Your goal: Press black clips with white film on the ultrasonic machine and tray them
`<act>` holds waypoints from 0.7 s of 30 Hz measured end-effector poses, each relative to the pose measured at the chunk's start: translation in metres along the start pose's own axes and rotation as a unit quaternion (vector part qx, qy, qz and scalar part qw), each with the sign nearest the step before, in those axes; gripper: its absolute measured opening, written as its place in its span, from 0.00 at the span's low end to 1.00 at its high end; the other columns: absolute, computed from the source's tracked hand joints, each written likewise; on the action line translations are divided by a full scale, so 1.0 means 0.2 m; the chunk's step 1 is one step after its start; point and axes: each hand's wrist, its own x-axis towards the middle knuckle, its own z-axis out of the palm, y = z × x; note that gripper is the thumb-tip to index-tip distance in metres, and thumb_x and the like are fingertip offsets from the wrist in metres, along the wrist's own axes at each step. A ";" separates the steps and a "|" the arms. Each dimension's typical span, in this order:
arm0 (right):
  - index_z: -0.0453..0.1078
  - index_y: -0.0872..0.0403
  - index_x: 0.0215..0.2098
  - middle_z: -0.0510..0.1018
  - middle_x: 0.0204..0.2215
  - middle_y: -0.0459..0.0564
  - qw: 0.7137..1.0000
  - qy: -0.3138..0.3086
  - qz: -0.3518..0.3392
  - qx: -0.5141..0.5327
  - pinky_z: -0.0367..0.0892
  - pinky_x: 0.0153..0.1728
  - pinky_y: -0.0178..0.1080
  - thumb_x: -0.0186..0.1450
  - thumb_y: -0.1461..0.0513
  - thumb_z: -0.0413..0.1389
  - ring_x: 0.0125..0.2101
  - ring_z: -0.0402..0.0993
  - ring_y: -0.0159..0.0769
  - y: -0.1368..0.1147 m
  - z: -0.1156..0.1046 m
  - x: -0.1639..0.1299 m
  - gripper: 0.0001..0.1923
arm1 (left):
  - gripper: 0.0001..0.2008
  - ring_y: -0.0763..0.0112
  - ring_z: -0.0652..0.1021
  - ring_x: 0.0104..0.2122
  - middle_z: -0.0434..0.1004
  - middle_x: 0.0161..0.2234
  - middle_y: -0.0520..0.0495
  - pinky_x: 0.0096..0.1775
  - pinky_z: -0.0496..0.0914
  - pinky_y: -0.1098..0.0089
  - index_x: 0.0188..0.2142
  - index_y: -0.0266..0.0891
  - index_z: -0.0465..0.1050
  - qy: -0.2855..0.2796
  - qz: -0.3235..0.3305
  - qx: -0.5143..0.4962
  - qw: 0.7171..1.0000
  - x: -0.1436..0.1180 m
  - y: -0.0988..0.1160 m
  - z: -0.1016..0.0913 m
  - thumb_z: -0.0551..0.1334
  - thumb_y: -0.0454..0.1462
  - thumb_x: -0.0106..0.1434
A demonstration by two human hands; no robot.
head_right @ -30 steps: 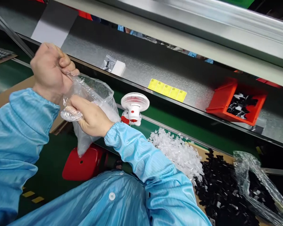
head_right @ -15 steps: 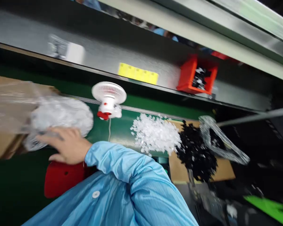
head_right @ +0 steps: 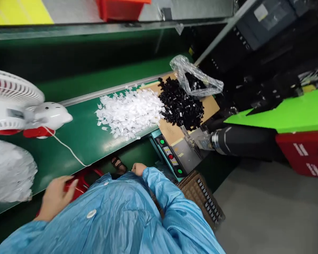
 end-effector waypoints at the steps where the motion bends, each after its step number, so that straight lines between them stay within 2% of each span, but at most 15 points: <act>1: 0.77 0.52 0.37 0.84 0.33 0.46 0.999 0.025 0.008 0.025 0.70 0.42 0.34 0.67 0.64 0.63 0.38 0.81 0.37 0.06 0.05 0.00 0.01 | 0.17 0.50 0.82 0.52 0.83 0.51 0.35 0.53 0.77 0.49 0.57 0.38 0.76 -0.051 0.072 0.010 0.996 0.07 0.05 0.12 0.59 0.44 0.76; 2: 0.77 0.52 0.41 0.85 0.35 0.47 0.997 0.050 0.012 0.051 0.71 0.44 0.35 0.68 0.64 0.62 0.41 0.82 0.37 0.12 0.11 0.01 0.03 | 0.19 0.48 0.79 0.59 0.81 0.58 0.35 0.59 0.73 0.47 0.60 0.39 0.76 -0.105 0.142 0.023 0.984 0.16 0.12 0.24 0.58 0.42 0.76; 4: 0.76 0.51 0.47 0.85 0.42 0.49 0.990 0.093 0.010 0.103 0.72 0.49 0.37 0.71 0.65 0.59 0.45 0.82 0.37 0.20 0.21 0.03 0.08 | 0.24 0.45 0.66 0.72 0.70 0.70 0.37 0.71 0.59 0.41 0.68 0.40 0.72 -0.184 0.282 0.045 0.941 0.39 0.28 0.50 0.57 0.40 0.76; 7: 0.74 0.50 0.51 0.84 0.47 0.51 0.975 0.139 -0.004 0.174 0.73 0.55 0.39 0.72 0.64 0.57 0.49 0.82 0.37 0.33 0.34 0.06 0.10 | 0.31 0.49 0.53 0.78 0.55 0.77 0.40 0.76 0.42 0.40 0.76 0.40 0.61 -0.249 0.414 0.052 0.874 0.75 0.52 0.85 0.54 0.43 0.77; 9: 0.74 0.50 0.51 0.83 0.49 0.52 0.963 0.163 -0.008 0.214 0.73 0.56 0.40 0.72 0.64 0.57 0.51 0.82 0.38 0.42 0.43 0.04 0.10 | 0.33 0.50 0.50 0.78 0.50 0.78 0.39 0.76 0.36 0.39 0.78 0.37 0.55 -0.269 0.445 0.071 0.851 0.95 0.62 1.03 0.52 0.44 0.78; 11: 0.74 0.51 0.50 0.83 0.50 0.53 0.952 0.183 0.001 0.247 0.74 0.57 0.42 0.71 0.64 0.56 0.51 0.82 0.39 0.52 0.53 0.00 0.10 | 0.35 0.49 0.49 0.79 0.47 0.78 0.36 0.76 0.32 0.38 0.79 0.33 0.51 -0.266 0.441 0.092 0.852 1.09 0.66 1.14 0.51 0.46 0.78; 13: 0.74 0.51 0.47 0.83 0.48 0.53 0.942 0.196 0.021 0.273 0.75 0.56 0.44 0.70 0.65 0.56 0.50 0.82 0.41 0.61 0.63 -0.06 0.09 | 0.37 0.48 0.48 0.79 0.46 0.79 0.35 0.75 0.30 0.37 0.79 0.33 0.50 -0.254 0.430 0.107 0.860 1.19 0.65 1.20 0.51 0.48 0.78; 15: 0.74 0.51 0.46 0.83 0.45 0.54 0.933 0.202 0.044 0.294 0.76 0.54 0.45 0.69 0.65 0.56 0.48 0.83 0.43 0.70 0.71 -0.12 0.09 | 0.37 0.47 0.48 0.79 0.46 0.79 0.36 0.75 0.28 0.35 0.79 0.36 0.50 -0.249 0.428 0.110 0.862 1.24 0.61 1.21 0.52 0.50 0.77; 18: 0.74 0.51 0.45 0.83 0.44 0.54 0.922 0.203 0.069 0.321 0.77 0.52 0.46 0.69 0.64 0.57 0.46 0.83 0.43 0.78 0.82 -0.17 0.07 | 0.39 0.46 0.48 0.79 0.49 0.78 0.36 0.74 0.27 0.35 0.80 0.39 0.48 -0.252 0.425 0.098 0.864 1.28 0.54 1.17 0.54 0.51 0.76; 21: 0.75 0.51 0.46 0.83 0.45 0.53 0.914 0.202 0.077 0.342 0.76 0.54 0.47 0.70 0.63 0.58 0.46 0.83 0.42 0.82 0.89 -0.17 0.07 | 0.41 0.43 0.49 0.78 0.52 0.77 0.34 0.72 0.25 0.32 0.81 0.40 0.43 -0.242 0.398 0.083 0.881 1.32 0.45 1.13 0.54 0.51 0.76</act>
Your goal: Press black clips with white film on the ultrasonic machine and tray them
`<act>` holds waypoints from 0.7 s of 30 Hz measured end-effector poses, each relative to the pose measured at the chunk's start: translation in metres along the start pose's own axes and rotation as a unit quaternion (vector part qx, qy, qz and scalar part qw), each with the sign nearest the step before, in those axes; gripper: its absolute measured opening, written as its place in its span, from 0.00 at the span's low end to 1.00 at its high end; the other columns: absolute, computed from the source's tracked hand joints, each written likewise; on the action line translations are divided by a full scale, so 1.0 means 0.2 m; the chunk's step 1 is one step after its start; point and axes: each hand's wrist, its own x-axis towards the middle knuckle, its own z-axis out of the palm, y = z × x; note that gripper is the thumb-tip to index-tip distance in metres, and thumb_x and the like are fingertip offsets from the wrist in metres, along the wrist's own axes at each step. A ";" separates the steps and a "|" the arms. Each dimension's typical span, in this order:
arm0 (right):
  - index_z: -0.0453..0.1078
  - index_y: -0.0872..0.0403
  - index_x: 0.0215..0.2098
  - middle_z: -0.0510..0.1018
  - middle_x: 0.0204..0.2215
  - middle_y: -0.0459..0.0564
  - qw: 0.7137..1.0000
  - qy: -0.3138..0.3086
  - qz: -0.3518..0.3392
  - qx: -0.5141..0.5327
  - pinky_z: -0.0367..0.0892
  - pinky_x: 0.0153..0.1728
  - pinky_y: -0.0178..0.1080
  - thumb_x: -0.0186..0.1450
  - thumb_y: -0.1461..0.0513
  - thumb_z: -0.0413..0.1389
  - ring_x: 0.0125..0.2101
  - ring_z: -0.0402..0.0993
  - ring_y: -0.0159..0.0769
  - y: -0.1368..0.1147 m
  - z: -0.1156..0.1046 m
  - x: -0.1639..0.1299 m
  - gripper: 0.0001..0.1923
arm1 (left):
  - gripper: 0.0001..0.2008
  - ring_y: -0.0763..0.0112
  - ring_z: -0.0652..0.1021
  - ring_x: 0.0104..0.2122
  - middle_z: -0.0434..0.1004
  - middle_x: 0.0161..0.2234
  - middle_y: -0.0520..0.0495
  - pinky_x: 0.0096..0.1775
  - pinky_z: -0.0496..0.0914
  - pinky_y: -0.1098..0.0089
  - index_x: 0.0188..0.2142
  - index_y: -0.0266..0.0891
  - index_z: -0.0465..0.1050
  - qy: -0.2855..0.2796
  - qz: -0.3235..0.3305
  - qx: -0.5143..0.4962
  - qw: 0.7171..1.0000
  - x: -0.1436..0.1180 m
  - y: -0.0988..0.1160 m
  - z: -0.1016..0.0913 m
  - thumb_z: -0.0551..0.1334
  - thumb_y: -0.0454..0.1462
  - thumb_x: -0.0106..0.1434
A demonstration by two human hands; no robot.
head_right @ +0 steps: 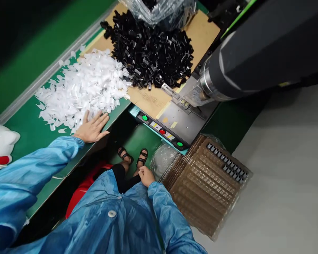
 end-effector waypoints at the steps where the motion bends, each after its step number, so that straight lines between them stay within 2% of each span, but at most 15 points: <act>1: 0.75 0.50 0.46 0.83 0.45 0.52 1.000 0.000 0.000 0.006 0.76 0.54 0.47 0.70 0.63 0.58 0.47 0.82 0.42 0.02 0.02 0.01 0.07 | 0.40 0.43 0.50 0.78 0.53 0.77 0.35 0.72 0.25 0.32 0.81 0.42 0.43 0.005 -0.006 -0.004 1.000 -0.02 -0.03 -0.01 0.54 0.51 0.76; 5: 0.75 0.51 0.47 0.83 0.45 0.51 1.000 -0.007 -0.014 0.022 0.76 0.54 0.46 0.69 0.65 0.58 0.45 0.82 0.40 0.02 0.06 0.05 0.09 | 0.39 0.40 0.53 0.77 0.56 0.76 0.34 0.71 0.24 0.31 0.81 0.44 0.46 0.025 -0.011 -0.008 1.000 -0.10 -0.14 -0.03 0.55 0.49 0.76; 8: 0.75 0.52 0.50 0.82 0.47 0.53 0.997 0.011 -0.070 0.023 0.77 0.55 0.46 0.71 0.65 0.56 0.46 0.82 0.40 -0.11 0.01 0.12 0.12 | 0.38 0.36 0.55 0.76 0.58 0.75 0.32 0.71 0.26 0.30 0.80 0.41 0.49 0.036 -0.018 0.006 0.999 -0.14 -0.19 -0.05 0.56 0.49 0.76; 10: 0.74 0.53 0.56 0.81 0.52 0.58 0.984 0.076 -0.160 0.001 0.75 0.59 0.49 0.73 0.64 0.53 0.53 0.79 0.44 -0.29 -0.09 0.19 0.15 | 0.38 0.35 0.56 0.76 0.60 0.74 0.31 0.71 0.27 0.29 0.79 0.40 0.52 0.041 -0.021 0.010 0.999 -0.16 -0.20 -0.04 0.56 0.49 0.76; 11: 0.72 0.54 0.61 0.78 0.57 0.60 0.968 0.122 -0.217 -0.019 0.71 0.64 0.51 0.74 0.62 0.52 0.59 0.76 0.46 -0.41 -0.15 0.23 0.19 | 0.37 0.35 0.56 0.76 0.61 0.74 0.31 0.71 0.27 0.29 0.79 0.40 0.53 0.044 -0.024 0.010 0.999 -0.16 -0.20 -0.04 0.56 0.49 0.76; 12: 0.69 0.54 0.66 0.74 0.63 0.61 0.949 0.162 -0.266 -0.043 0.66 0.69 0.53 0.76 0.60 0.51 0.66 0.70 0.47 -0.53 -0.21 0.28 0.22 | 0.36 0.35 0.57 0.76 0.61 0.74 0.32 0.71 0.27 0.29 0.78 0.41 0.55 0.048 -0.027 0.010 0.998 -0.17 -0.20 -0.04 0.56 0.49 0.76; 14: 0.59 0.54 0.75 0.66 0.72 0.60 0.917 0.214 -0.319 -0.106 0.56 0.75 0.54 0.78 0.57 0.48 0.74 0.57 0.46 -0.80 -0.33 0.39 0.29 | 0.35 0.37 0.56 0.76 0.63 0.73 0.34 0.71 0.28 0.29 0.77 0.44 0.58 0.054 -0.032 0.010 0.998 -0.19 -0.19 -0.03 0.57 0.49 0.75; 17: 0.46 0.58 0.81 0.51 0.79 0.59 0.886 0.263 -0.325 -0.201 0.42 0.79 0.58 0.79 0.52 0.46 0.80 0.37 0.48 -1.17 -0.46 0.58 0.37 | 0.33 0.41 0.56 0.76 0.64 0.73 0.39 0.72 0.29 0.30 0.76 0.51 0.60 0.049 -0.037 0.013 0.998 -0.24 -0.16 -0.03 0.58 0.48 0.75; 19: 0.39 0.60 0.82 0.43 0.81 0.61 0.878 0.274 -0.305 -0.248 0.37 0.78 0.62 0.79 0.50 0.46 0.81 0.29 0.51 -1.35 -0.49 0.72 0.41 | 0.33 0.42 0.56 0.76 0.64 0.74 0.40 0.72 0.30 0.30 0.77 0.53 0.59 0.046 -0.046 0.018 0.998 -0.30 -0.13 -0.03 0.59 0.47 0.75; 21: 0.36 0.61 0.82 0.38 0.81 0.64 0.874 0.281 -0.291 -0.271 0.34 0.77 0.66 0.78 0.49 0.47 0.80 0.26 0.54 -1.48 -0.48 0.86 0.44 | 0.34 0.42 0.56 0.76 0.62 0.74 0.40 0.72 0.30 0.31 0.78 0.54 0.56 0.051 -0.064 0.025 0.996 -0.37 -0.08 -0.02 0.60 0.47 0.75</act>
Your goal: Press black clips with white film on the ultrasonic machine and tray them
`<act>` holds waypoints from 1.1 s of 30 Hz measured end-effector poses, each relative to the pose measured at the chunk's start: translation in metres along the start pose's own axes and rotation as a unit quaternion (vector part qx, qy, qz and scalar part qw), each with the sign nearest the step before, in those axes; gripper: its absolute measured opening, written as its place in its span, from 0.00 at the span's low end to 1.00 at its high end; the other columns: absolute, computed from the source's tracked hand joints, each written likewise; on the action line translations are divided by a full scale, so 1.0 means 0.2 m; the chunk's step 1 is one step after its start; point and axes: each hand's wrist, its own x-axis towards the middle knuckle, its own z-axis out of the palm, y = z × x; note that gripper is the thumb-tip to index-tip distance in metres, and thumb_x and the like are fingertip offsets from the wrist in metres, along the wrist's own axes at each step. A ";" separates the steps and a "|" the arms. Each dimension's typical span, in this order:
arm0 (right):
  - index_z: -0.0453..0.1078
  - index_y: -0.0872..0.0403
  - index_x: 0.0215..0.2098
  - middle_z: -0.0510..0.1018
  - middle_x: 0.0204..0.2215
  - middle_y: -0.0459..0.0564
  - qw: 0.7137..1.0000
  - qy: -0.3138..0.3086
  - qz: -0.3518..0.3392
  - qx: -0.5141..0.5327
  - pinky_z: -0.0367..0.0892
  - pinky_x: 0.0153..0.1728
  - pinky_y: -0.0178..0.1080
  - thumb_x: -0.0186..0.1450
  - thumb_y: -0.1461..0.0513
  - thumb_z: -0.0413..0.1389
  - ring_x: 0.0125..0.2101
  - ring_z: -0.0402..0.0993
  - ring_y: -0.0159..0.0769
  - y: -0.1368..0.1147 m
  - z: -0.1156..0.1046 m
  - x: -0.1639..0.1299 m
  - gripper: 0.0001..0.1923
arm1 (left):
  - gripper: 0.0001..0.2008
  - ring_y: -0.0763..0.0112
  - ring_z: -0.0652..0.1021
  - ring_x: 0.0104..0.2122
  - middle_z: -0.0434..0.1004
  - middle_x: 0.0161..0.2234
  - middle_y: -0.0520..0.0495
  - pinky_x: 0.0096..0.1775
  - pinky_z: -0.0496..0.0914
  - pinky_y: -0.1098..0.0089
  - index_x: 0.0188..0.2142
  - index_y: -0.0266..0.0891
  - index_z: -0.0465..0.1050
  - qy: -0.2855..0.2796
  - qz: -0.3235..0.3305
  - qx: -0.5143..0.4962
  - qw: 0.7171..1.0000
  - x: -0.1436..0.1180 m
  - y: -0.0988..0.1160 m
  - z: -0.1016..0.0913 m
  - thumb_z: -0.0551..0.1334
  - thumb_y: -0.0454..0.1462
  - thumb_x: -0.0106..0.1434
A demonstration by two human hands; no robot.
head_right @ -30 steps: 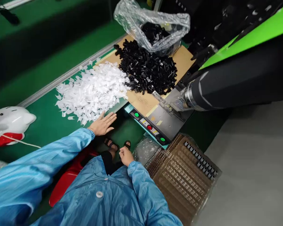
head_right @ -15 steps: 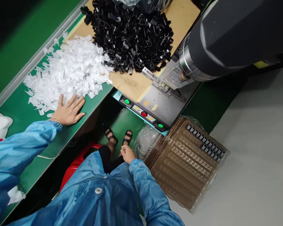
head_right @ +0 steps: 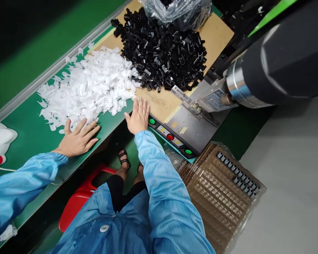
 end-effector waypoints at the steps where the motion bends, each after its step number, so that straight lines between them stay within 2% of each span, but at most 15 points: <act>1: 0.36 0.62 0.82 0.37 0.81 0.65 1.000 0.003 0.002 -0.006 0.32 0.76 0.68 0.78 0.48 0.48 0.80 0.25 0.56 -0.02 0.04 0.07 0.45 | 0.36 0.42 0.56 0.76 0.61 0.75 0.40 0.72 0.30 0.31 0.78 0.54 0.54 0.005 -0.011 0.004 1.000 -0.04 0.02 0.00 0.60 0.47 0.74; 5: 0.38 0.63 0.81 0.36 0.80 0.70 1.000 0.021 0.002 -0.019 0.30 0.74 0.73 0.78 0.46 0.48 0.80 0.25 0.60 -0.09 0.19 0.24 0.46 | 0.40 0.43 0.56 0.76 0.59 0.75 0.42 0.73 0.31 0.32 0.80 0.57 0.47 0.012 -0.058 0.001 0.998 -0.20 0.11 0.02 0.62 0.48 0.74; 10: 0.38 0.64 0.81 0.34 0.80 0.72 1.000 0.028 -0.003 -0.008 0.28 0.73 0.74 0.77 0.49 0.51 0.80 0.22 0.59 -0.19 0.29 0.32 0.46 | 0.43 0.42 0.57 0.76 0.59 0.75 0.42 0.73 0.32 0.31 0.80 0.58 0.43 0.026 -0.111 -0.008 0.993 -0.35 0.13 0.07 0.63 0.50 0.74; 14: 0.38 0.63 0.82 0.34 0.80 0.71 0.999 0.031 0.017 -0.023 0.26 0.73 0.74 0.75 0.50 0.54 0.80 0.21 0.60 -0.26 0.30 0.34 0.48 | 0.42 0.40 0.58 0.76 0.60 0.75 0.42 0.72 0.34 0.30 0.80 0.59 0.46 0.053 -0.137 -0.020 0.989 -0.41 0.13 0.09 0.64 0.49 0.73; 17: 0.36 0.62 0.82 0.33 0.80 0.70 0.998 0.007 0.033 -0.047 0.26 0.73 0.73 0.75 0.51 0.55 0.80 0.22 0.60 -0.28 0.29 0.34 0.49 | 0.42 0.39 0.59 0.75 0.61 0.75 0.41 0.72 0.36 0.30 0.79 0.59 0.48 0.071 -0.144 -0.031 0.987 -0.43 0.12 0.11 0.64 0.48 0.72; 20: 0.36 0.61 0.82 0.35 0.81 0.67 0.998 0.006 0.028 -0.060 0.27 0.74 0.72 0.77 0.51 0.50 0.80 0.23 0.58 -0.29 0.28 0.33 0.45 | 0.42 0.40 0.60 0.75 0.63 0.74 0.40 0.72 0.38 0.31 0.79 0.58 0.49 0.083 -0.128 -0.028 0.988 -0.45 0.10 0.12 0.65 0.46 0.71; 24: 0.35 0.59 0.82 0.40 0.81 0.62 0.998 0.044 -0.042 -0.009 0.29 0.75 0.69 0.80 0.49 0.40 0.80 0.25 0.55 -0.24 0.29 0.30 0.40 | 0.42 0.42 0.61 0.75 0.65 0.73 0.38 0.72 0.42 0.34 0.79 0.54 0.51 0.085 -0.108 -0.003 0.991 -0.47 0.06 0.12 0.66 0.44 0.70; 27: 0.33 0.57 0.82 0.42 0.80 0.58 0.991 0.073 -0.097 0.053 0.32 0.77 0.65 0.81 0.49 0.33 0.81 0.28 0.51 -0.16 0.31 0.24 0.37 | 0.40 0.43 0.62 0.74 0.67 0.72 0.38 0.72 0.43 0.36 0.77 0.51 0.57 0.077 -0.113 0.003 0.991 -0.48 0.04 0.12 0.66 0.46 0.69; 29: 0.33 0.55 0.82 0.46 0.80 0.56 0.986 0.093 -0.110 0.086 0.35 0.78 0.63 0.81 0.50 0.30 0.80 0.33 0.51 -0.08 0.33 0.14 0.36 | 0.38 0.43 0.62 0.74 0.67 0.72 0.38 0.71 0.43 0.36 0.76 0.48 0.60 0.084 -0.111 0.004 0.990 -0.49 0.03 0.11 0.66 0.47 0.69; 31: 0.37 0.54 0.82 0.50 0.78 0.57 0.984 0.100 -0.096 0.110 0.39 0.78 0.63 0.82 0.49 0.31 0.80 0.39 0.53 0.01 0.38 -0.04 0.35 | 0.37 0.42 0.61 0.74 0.65 0.73 0.38 0.71 0.43 0.35 0.74 0.45 0.62 0.086 -0.109 0.004 0.990 -0.49 0.02 0.12 0.64 0.49 0.69; 33: 0.42 0.55 0.81 0.55 0.76 0.61 0.988 0.086 -0.050 0.121 0.45 0.77 0.64 0.82 0.49 0.34 0.79 0.45 0.56 0.07 0.47 -0.29 0.35 | 0.37 0.42 0.59 0.74 0.64 0.74 0.38 0.70 0.43 0.34 0.74 0.42 0.63 0.087 -0.107 0.015 0.990 -0.50 0.00 0.13 0.61 0.52 0.69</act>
